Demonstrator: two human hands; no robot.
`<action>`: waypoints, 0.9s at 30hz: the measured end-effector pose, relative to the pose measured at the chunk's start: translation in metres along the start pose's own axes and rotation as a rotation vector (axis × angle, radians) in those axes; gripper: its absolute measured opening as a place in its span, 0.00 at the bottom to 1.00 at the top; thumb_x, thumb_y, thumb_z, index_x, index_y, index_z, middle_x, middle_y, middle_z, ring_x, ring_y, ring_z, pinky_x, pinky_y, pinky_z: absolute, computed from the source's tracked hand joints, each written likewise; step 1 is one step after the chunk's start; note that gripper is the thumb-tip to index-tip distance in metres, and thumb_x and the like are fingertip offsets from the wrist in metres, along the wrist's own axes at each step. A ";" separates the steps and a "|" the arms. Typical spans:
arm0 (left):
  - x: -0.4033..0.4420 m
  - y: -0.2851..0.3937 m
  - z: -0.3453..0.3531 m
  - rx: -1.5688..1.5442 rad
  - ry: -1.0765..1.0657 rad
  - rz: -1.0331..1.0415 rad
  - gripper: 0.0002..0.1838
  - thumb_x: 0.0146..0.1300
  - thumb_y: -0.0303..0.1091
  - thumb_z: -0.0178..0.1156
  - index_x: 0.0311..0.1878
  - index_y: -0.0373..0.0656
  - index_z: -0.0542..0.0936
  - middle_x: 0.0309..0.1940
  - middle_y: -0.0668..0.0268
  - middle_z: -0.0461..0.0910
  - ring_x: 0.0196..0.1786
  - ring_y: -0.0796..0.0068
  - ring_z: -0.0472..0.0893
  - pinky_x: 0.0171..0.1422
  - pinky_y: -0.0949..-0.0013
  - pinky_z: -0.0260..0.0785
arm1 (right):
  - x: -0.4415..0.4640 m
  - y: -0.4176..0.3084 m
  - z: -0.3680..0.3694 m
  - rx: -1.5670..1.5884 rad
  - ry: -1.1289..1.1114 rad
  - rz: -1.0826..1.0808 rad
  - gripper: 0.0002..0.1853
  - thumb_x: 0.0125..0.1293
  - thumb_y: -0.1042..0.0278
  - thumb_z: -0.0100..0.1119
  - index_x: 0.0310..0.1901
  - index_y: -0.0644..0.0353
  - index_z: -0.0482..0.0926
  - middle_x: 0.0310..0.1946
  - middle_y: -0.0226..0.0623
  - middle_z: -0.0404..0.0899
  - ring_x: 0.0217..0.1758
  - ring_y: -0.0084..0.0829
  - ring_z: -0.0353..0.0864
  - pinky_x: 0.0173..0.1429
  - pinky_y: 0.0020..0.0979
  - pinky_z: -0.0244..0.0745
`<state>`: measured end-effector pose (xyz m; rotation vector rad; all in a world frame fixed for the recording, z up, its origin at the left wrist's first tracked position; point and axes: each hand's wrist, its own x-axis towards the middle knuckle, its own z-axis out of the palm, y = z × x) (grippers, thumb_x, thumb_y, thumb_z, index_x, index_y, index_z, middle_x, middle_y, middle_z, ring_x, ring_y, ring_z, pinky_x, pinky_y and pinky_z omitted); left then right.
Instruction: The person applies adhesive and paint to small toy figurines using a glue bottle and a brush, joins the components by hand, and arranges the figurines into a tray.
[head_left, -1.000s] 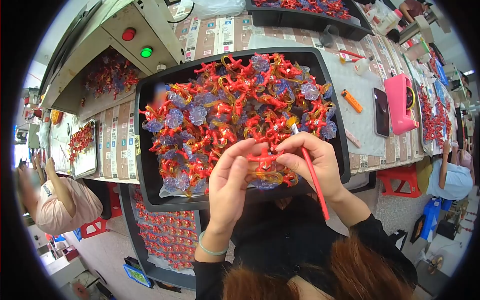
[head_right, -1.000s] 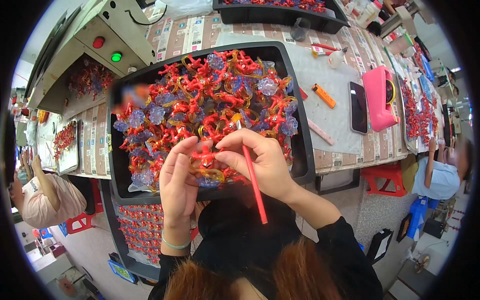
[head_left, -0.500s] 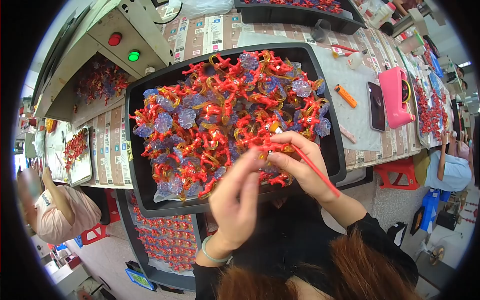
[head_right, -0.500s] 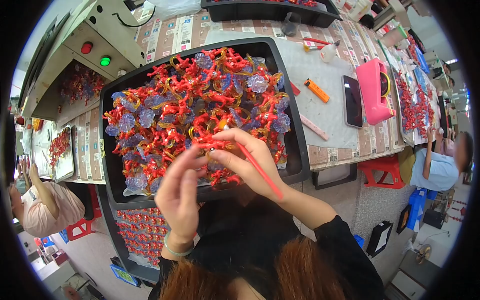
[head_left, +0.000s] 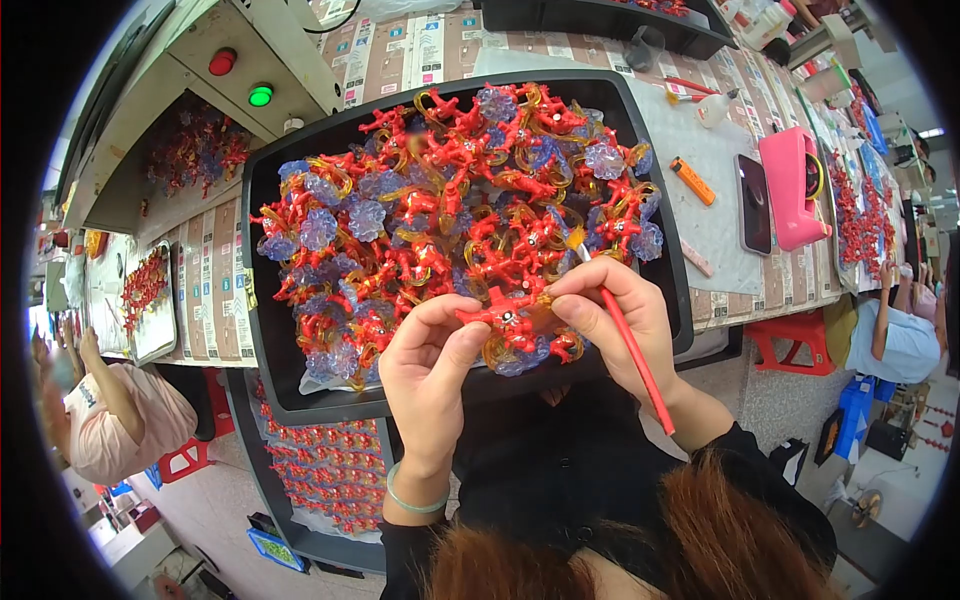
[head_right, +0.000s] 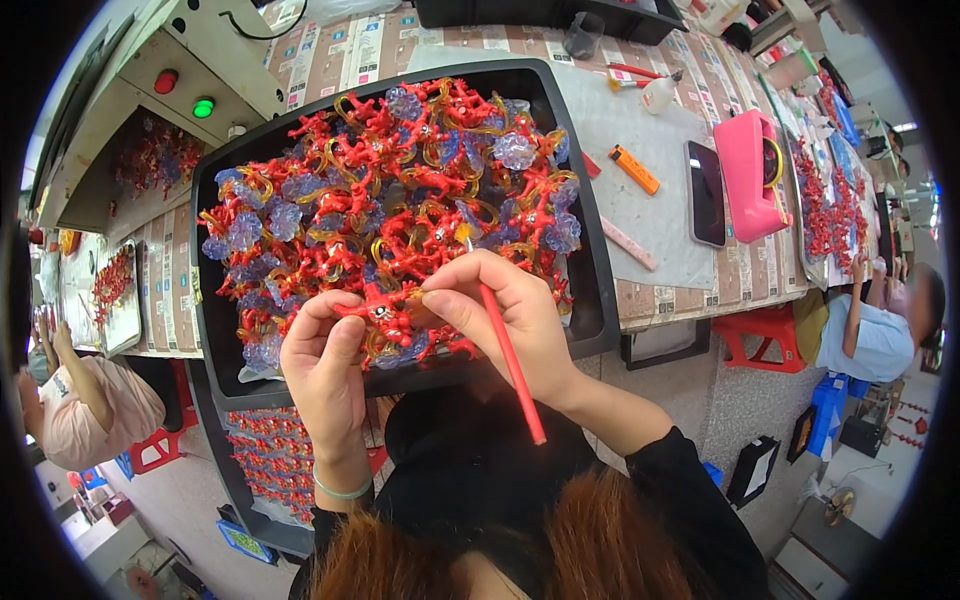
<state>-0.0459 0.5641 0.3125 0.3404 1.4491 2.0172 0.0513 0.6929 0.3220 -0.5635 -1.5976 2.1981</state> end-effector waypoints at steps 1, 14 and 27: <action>0.000 0.000 0.000 -0.034 -0.006 -0.013 0.09 0.54 0.22 0.54 0.39 0.33 0.72 0.31 0.67 0.74 0.34 0.85 0.72 0.39 0.83 0.63 | -0.001 -0.002 0.001 -0.011 -0.002 -0.024 0.05 0.59 0.76 0.49 0.36 0.67 0.70 0.30 0.36 0.75 0.36 0.22 0.76 0.41 0.22 0.72; -0.002 0.002 0.000 -0.076 -0.052 -0.018 0.07 0.55 0.22 0.53 0.38 0.33 0.71 0.30 0.65 0.75 0.35 0.83 0.74 0.41 0.80 0.65 | 0.001 0.001 -0.002 0.150 -0.018 0.080 0.10 0.57 0.77 0.52 0.41 0.64 0.68 0.33 0.33 0.73 0.36 0.21 0.74 0.41 0.20 0.69; 0.002 0.001 -0.002 -0.123 -0.199 -0.256 0.08 0.58 0.29 0.51 0.36 0.34 0.72 0.30 0.62 0.76 0.30 0.77 0.76 0.37 0.77 0.68 | 0.002 -0.015 -0.004 -0.197 -0.160 0.058 0.14 0.51 0.76 0.56 0.42 0.65 0.70 0.32 0.28 0.70 0.35 0.16 0.69 0.40 0.19 0.67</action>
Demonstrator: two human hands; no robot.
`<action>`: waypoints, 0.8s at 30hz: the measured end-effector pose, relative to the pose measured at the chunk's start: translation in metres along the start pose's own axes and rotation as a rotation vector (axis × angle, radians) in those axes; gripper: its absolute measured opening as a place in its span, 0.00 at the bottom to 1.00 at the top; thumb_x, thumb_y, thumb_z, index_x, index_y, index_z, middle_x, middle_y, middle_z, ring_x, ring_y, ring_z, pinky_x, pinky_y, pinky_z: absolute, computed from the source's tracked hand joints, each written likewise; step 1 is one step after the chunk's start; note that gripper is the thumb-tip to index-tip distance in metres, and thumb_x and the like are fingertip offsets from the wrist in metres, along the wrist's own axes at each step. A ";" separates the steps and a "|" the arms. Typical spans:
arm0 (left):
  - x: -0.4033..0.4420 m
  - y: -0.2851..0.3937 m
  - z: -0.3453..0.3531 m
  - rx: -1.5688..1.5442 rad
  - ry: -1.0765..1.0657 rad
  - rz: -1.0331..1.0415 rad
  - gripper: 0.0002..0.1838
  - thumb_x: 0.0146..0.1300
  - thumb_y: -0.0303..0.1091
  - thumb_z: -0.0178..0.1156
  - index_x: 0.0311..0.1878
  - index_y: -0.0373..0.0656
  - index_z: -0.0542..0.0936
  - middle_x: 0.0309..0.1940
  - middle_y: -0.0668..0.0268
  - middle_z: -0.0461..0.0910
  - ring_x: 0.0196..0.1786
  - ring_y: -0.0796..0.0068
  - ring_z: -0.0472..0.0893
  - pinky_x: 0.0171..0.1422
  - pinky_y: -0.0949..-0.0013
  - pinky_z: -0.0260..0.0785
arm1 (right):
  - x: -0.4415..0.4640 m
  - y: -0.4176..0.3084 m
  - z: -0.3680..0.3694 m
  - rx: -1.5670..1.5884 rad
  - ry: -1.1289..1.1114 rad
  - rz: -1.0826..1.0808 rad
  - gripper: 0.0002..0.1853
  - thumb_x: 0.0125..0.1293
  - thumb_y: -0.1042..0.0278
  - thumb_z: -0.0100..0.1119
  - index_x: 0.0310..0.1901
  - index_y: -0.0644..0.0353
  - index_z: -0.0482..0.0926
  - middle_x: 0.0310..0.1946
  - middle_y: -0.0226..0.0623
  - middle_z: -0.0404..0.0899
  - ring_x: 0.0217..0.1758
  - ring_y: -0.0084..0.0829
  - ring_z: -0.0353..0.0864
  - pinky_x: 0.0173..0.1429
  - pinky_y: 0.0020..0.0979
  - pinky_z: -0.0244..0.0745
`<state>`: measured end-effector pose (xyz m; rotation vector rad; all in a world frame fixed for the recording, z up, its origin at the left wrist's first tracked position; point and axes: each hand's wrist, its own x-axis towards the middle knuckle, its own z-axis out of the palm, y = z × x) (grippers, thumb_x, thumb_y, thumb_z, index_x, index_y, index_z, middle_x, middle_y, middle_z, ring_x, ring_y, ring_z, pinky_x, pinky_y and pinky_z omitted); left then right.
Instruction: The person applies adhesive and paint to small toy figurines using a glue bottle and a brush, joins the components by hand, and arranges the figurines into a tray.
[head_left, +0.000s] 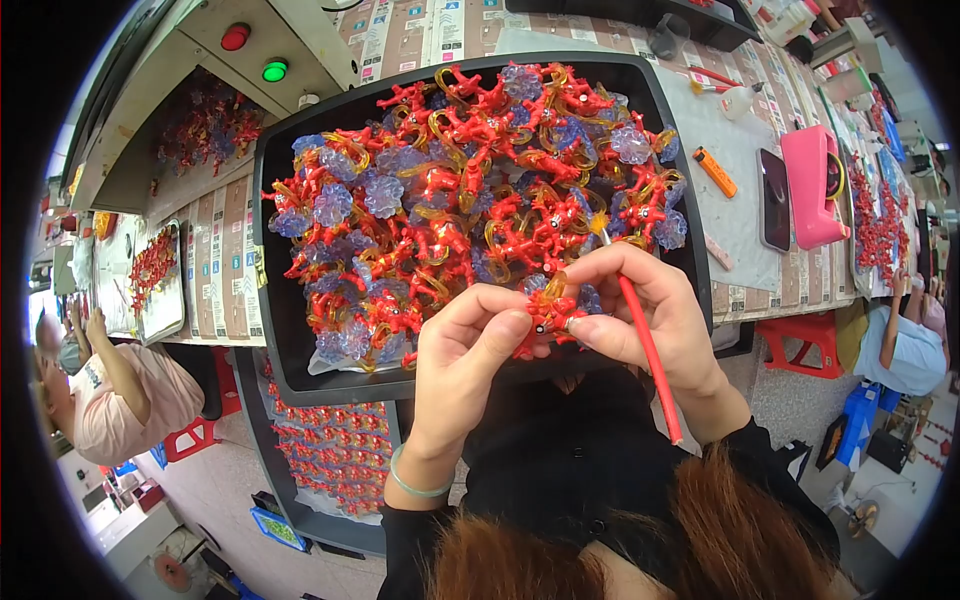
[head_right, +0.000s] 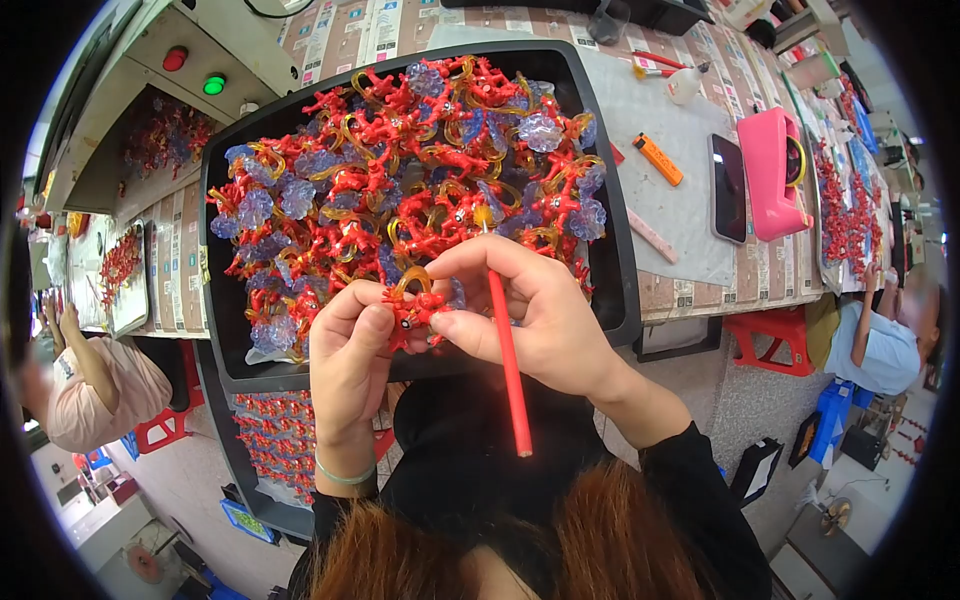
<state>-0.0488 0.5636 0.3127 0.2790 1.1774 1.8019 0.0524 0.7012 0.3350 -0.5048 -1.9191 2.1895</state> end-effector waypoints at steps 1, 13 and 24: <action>0.000 -0.002 0.000 -0.015 -0.012 0.009 0.08 0.59 0.29 0.51 0.36 0.34 0.72 0.30 0.62 0.76 0.30 0.77 0.76 0.37 0.77 0.68 | 0.000 0.000 -0.001 0.007 0.003 0.009 0.14 0.51 0.76 0.56 0.42 0.65 0.70 0.32 0.28 0.70 0.34 0.15 0.69 0.39 0.18 0.66; 0.001 -0.002 0.000 -0.041 0.011 -0.071 0.08 0.59 0.30 0.50 0.38 0.36 0.73 0.32 0.67 0.74 0.36 0.80 0.74 0.40 0.77 0.70 | 0.001 0.003 0.004 -0.108 0.103 -0.038 0.13 0.50 0.75 0.57 0.39 0.66 0.71 0.34 0.33 0.73 0.39 0.21 0.72 0.44 0.22 0.67; 0.004 0.000 -0.001 -0.012 -0.124 -0.009 0.10 0.60 0.32 0.50 0.42 0.38 0.70 0.31 0.72 0.73 0.33 0.88 0.71 0.36 0.82 0.63 | 0.002 0.009 0.000 -0.011 0.089 -0.057 0.19 0.50 0.75 0.56 0.45 0.67 0.65 0.39 0.37 0.68 0.47 0.26 0.67 0.53 0.24 0.59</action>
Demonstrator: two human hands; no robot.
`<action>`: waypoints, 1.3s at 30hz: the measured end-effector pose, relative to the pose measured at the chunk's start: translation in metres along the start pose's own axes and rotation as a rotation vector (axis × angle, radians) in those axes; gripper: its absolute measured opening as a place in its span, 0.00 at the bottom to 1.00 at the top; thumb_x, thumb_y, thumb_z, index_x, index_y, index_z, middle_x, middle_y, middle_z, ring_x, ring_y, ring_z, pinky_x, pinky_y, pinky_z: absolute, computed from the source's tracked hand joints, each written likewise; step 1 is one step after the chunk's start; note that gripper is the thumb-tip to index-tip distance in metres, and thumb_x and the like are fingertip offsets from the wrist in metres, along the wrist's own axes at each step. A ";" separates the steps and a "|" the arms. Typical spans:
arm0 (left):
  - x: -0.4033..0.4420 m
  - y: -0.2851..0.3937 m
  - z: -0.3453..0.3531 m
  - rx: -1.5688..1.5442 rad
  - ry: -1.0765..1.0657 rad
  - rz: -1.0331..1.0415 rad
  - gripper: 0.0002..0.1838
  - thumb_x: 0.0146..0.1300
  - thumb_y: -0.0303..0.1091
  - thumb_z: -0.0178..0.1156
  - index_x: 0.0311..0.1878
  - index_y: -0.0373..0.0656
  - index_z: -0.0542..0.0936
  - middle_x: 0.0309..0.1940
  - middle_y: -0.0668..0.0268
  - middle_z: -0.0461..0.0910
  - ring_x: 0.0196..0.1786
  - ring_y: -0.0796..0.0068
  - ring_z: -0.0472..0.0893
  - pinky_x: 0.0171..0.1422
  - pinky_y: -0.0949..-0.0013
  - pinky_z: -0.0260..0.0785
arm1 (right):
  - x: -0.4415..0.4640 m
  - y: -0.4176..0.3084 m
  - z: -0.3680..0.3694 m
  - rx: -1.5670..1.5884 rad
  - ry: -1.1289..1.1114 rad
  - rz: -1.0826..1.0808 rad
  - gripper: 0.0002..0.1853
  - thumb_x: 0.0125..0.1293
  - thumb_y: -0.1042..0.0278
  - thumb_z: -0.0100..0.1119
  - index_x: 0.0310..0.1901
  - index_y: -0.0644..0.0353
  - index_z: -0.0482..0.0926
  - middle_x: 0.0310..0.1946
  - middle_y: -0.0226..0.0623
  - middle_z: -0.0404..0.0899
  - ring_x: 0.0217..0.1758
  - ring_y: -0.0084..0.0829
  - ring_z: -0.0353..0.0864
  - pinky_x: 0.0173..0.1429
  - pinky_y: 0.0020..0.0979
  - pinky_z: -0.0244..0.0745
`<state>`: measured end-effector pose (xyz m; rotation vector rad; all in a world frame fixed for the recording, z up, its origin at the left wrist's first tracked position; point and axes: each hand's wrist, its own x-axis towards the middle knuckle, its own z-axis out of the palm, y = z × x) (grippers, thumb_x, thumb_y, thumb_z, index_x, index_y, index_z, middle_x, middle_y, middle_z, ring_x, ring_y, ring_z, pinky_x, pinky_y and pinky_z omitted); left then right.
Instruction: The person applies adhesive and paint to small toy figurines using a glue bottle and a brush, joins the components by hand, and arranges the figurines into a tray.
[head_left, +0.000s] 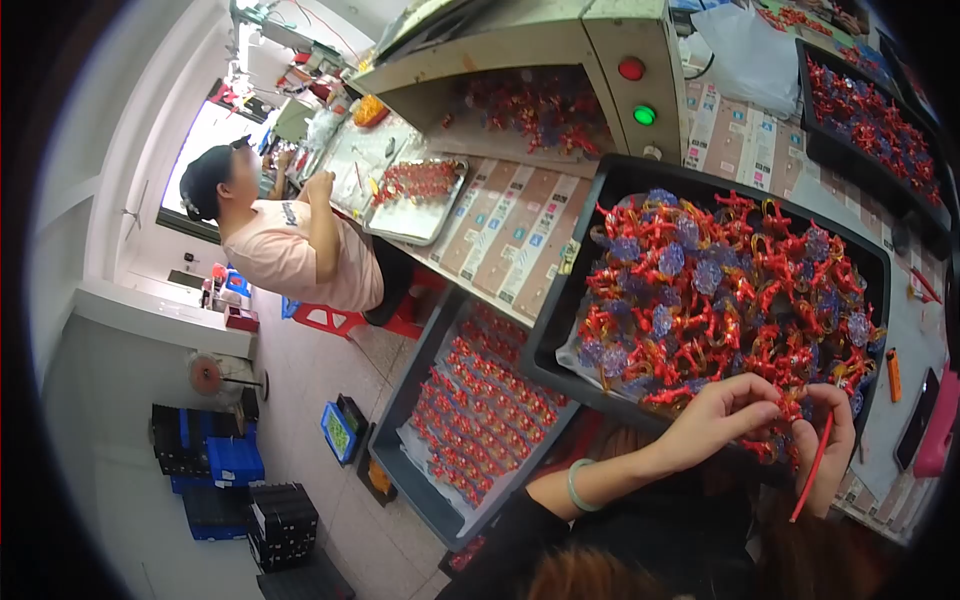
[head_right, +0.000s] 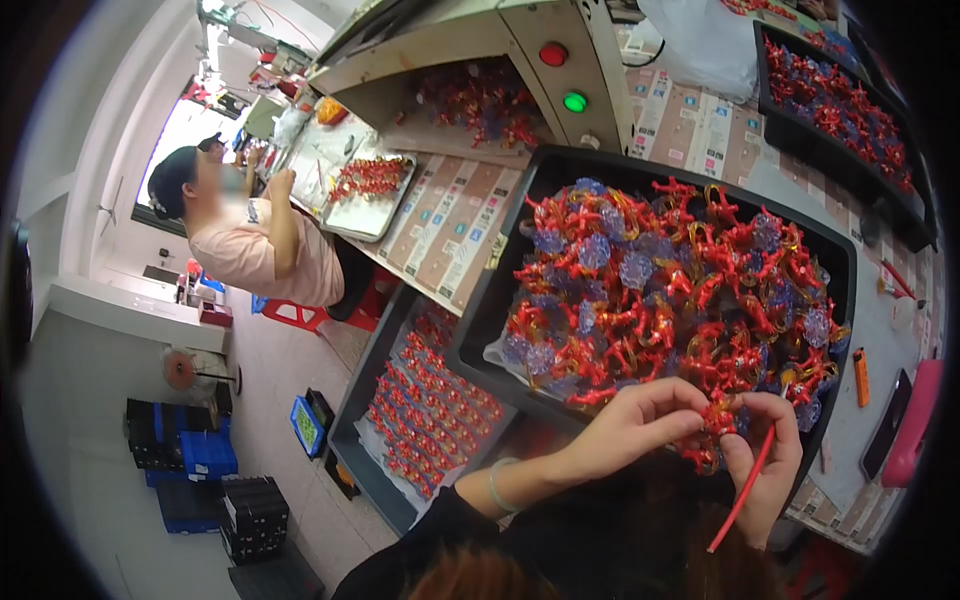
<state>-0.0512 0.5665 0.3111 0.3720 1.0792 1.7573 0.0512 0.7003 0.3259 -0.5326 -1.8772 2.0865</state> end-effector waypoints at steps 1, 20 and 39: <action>0.000 0.002 0.001 0.003 -0.004 -0.025 0.11 0.60 0.32 0.50 0.43 0.38 0.70 0.31 0.72 0.73 0.33 0.88 0.71 0.37 0.82 0.63 | 0.000 0.000 -0.002 -0.006 -0.001 -0.002 0.19 0.50 0.76 0.55 0.44 0.67 0.65 0.40 0.37 0.68 0.48 0.26 0.67 0.53 0.24 0.59; 0.012 -0.016 -0.008 -0.080 0.199 0.119 0.09 0.61 0.31 0.48 0.43 0.39 0.70 0.34 0.70 0.74 0.37 0.84 0.73 0.44 0.79 0.65 | -0.021 0.064 -0.185 -0.466 0.943 -0.561 0.18 0.65 0.67 0.35 0.55 0.65 0.58 0.56 0.41 0.59 0.60 0.33 0.57 0.62 0.34 0.53; 0.013 -0.022 -0.008 -0.016 0.283 0.112 0.09 0.60 0.30 0.48 0.42 0.39 0.70 0.34 0.68 0.74 0.36 0.83 0.73 0.43 0.77 0.65 | 0.032 0.191 -0.306 -0.375 0.722 -0.157 0.22 0.61 0.68 0.48 0.56 0.62 0.59 0.55 0.41 0.60 0.59 0.30 0.60 0.59 0.27 0.57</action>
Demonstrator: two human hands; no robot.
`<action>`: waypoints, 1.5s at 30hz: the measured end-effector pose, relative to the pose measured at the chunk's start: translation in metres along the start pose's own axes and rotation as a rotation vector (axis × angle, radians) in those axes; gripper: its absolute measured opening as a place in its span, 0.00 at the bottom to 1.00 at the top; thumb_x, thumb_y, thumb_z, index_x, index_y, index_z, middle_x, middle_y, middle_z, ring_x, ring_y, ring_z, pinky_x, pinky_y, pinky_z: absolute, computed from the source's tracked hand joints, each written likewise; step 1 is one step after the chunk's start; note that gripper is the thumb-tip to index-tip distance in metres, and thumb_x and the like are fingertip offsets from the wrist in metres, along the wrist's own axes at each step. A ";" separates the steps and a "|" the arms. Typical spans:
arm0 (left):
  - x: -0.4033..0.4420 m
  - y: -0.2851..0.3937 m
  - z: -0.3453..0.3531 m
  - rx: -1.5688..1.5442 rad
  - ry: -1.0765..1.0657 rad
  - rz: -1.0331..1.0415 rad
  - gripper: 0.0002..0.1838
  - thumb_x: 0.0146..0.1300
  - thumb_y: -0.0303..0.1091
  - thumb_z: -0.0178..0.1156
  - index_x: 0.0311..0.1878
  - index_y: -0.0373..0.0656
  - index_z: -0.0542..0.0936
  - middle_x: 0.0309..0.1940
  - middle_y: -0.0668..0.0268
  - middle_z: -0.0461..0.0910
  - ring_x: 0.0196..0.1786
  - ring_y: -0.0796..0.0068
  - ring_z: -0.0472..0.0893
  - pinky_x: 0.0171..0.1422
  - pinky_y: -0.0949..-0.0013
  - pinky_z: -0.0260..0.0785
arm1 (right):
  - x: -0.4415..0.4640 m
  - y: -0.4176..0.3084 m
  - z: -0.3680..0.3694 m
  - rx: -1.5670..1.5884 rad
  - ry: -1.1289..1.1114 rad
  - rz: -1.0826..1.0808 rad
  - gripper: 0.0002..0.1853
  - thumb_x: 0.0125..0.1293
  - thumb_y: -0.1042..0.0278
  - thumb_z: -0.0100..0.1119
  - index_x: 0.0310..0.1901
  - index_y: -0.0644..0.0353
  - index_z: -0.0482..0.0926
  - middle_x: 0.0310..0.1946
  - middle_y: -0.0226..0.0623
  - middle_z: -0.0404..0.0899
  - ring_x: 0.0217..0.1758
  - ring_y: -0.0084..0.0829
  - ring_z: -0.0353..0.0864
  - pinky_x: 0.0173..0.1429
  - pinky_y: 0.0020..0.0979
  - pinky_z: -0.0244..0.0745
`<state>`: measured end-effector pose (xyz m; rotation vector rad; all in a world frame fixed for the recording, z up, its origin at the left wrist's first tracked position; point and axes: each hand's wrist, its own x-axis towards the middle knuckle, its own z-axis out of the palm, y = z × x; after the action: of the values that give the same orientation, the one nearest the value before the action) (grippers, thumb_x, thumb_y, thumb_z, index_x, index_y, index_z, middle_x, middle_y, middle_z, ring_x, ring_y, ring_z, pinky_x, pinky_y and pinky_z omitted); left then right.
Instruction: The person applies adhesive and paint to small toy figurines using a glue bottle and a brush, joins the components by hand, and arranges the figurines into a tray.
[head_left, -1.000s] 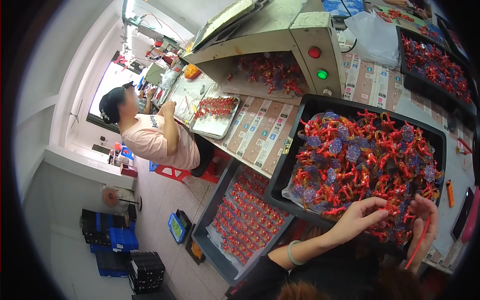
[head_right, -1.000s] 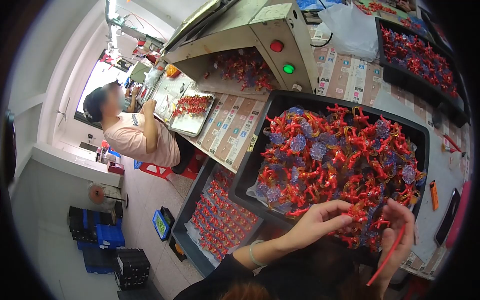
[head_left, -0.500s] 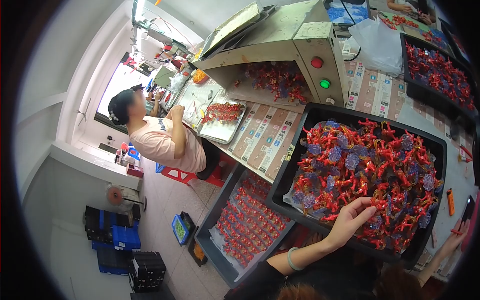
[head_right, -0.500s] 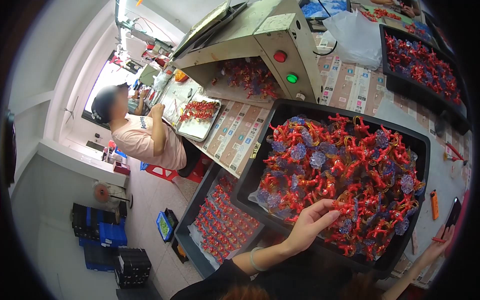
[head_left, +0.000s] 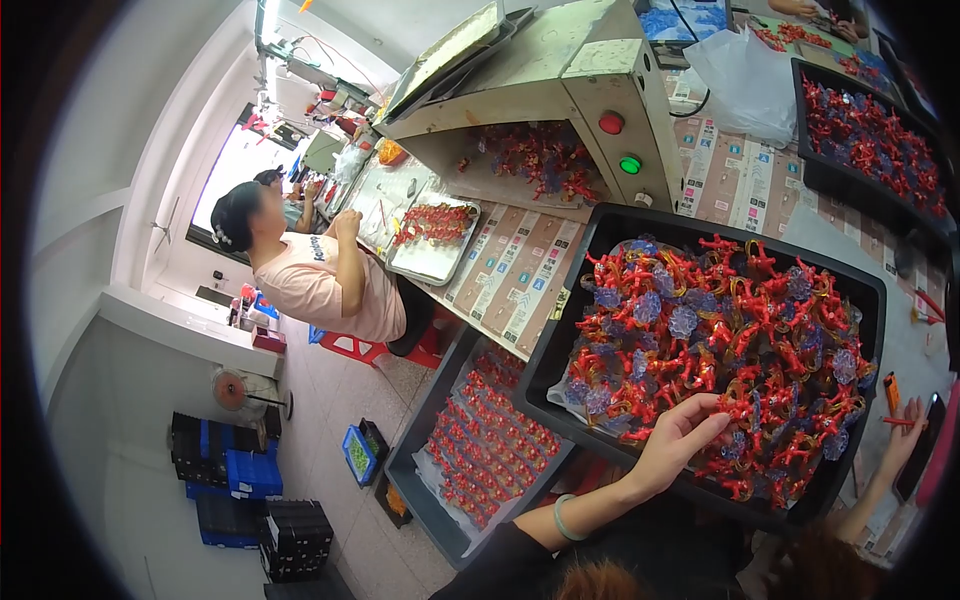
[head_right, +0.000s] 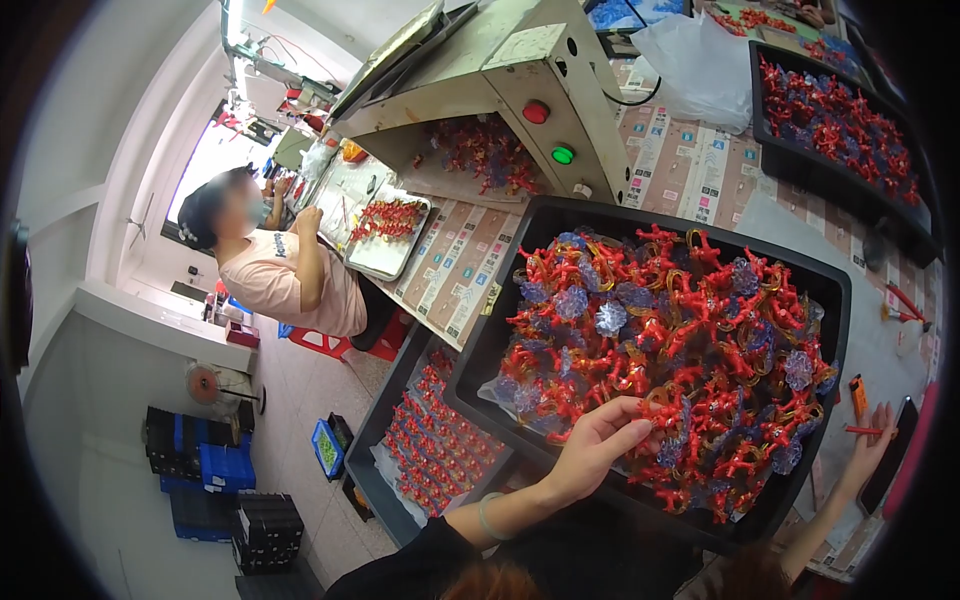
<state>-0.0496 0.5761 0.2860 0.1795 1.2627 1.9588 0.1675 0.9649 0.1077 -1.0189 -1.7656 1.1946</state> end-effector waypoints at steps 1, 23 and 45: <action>-0.001 0.001 0.000 -0.003 -0.005 -0.001 0.09 0.60 0.30 0.48 0.42 0.39 0.70 0.34 0.68 0.74 0.36 0.83 0.73 0.43 0.77 0.65 | 0.004 0.010 -0.004 0.004 -0.015 0.032 0.21 0.61 0.67 0.48 0.55 0.63 0.60 0.54 0.40 0.61 0.58 0.30 0.61 0.58 0.27 0.58; -0.001 0.000 -0.005 -0.062 0.037 0.027 0.09 0.60 0.30 0.49 0.42 0.38 0.70 0.36 0.67 0.74 0.37 0.82 0.73 0.42 0.78 0.66 | 0.013 -0.006 0.001 -0.086 -0.123 0.004 0.23 0.60 0.66 0.50 0.54 0.66 0.61 0.52 0.45 0.65 0.51 0.31 0.68 0.53 0.27 0.63; -0.005 -0.006 0.005 -0.032 0.149 0.176 0.09 0.60 0.28 0.47 0.43 0.36 0.69 0.35 0.64 0.73 0.34 0.78 0.70 0.33 0.75 0.64 | 0.078 -0.072 0.035 -0.280 0.492 -0.265 0.30 0.43 0.59 0.65 0.47 0.64 0.64 0.40 0.48 0.71 0.44 0.39 0.72 0.47 0.34 0.66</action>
<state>-0.0403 0.5777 0.2851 0.1346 1.3484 2.1758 0.0910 1.0060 0.1785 -1.0847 -1.6255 0.4853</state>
